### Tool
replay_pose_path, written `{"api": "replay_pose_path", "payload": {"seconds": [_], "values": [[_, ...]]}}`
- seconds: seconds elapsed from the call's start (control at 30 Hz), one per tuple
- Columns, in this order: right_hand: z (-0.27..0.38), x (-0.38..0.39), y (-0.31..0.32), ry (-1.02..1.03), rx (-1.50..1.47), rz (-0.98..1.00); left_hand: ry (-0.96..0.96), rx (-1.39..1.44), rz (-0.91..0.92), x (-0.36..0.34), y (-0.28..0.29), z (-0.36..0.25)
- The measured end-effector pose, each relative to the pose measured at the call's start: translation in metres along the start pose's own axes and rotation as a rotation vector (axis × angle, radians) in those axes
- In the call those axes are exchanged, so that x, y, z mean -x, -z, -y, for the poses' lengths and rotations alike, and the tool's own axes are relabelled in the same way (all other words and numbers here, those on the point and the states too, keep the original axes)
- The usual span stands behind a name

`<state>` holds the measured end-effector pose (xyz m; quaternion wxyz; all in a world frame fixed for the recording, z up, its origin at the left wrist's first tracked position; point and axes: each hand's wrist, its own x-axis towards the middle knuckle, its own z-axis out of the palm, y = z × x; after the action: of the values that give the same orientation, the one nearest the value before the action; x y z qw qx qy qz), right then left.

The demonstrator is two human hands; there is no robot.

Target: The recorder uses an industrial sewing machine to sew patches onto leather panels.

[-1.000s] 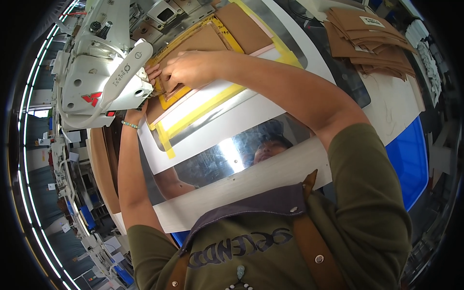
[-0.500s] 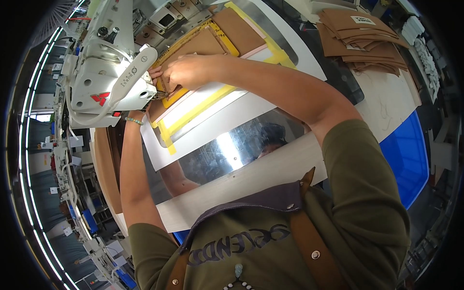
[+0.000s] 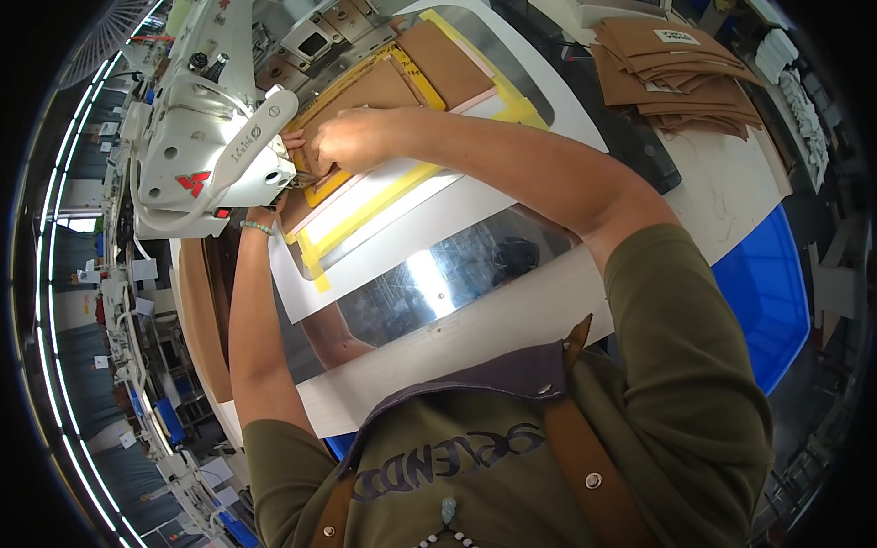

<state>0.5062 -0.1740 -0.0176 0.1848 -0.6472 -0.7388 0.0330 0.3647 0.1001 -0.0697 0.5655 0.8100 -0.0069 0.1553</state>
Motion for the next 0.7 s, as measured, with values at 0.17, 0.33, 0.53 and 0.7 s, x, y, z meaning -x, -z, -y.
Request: {"api": "replay_pose_path", "payload": {"seconds": [0.17, 0.33, 0.53, 0.7], "values": [[0.006, 0.006, 0.01, 0.008, -0.091, 0.059, -0.055, -0.462, -0.009, 0.024, 0.005, 0.004], [0.0, 0.002, -0.003, -0.05, -0.013, -0.014, -0.114, -0.927, -0.012, 0.044, 0.014, 0.009], [0.005, 0.003, -0.005, -0.088, 0.054, -0.044, 0.05, -0.706, -0.235, 0.059, -0.005, -0.003], [0.019, 0.006, 0.004, -0.034, -0.045, -0.036, 0.285, -0.411, -0.247, 0.086, 0.008, -0.035]]}}
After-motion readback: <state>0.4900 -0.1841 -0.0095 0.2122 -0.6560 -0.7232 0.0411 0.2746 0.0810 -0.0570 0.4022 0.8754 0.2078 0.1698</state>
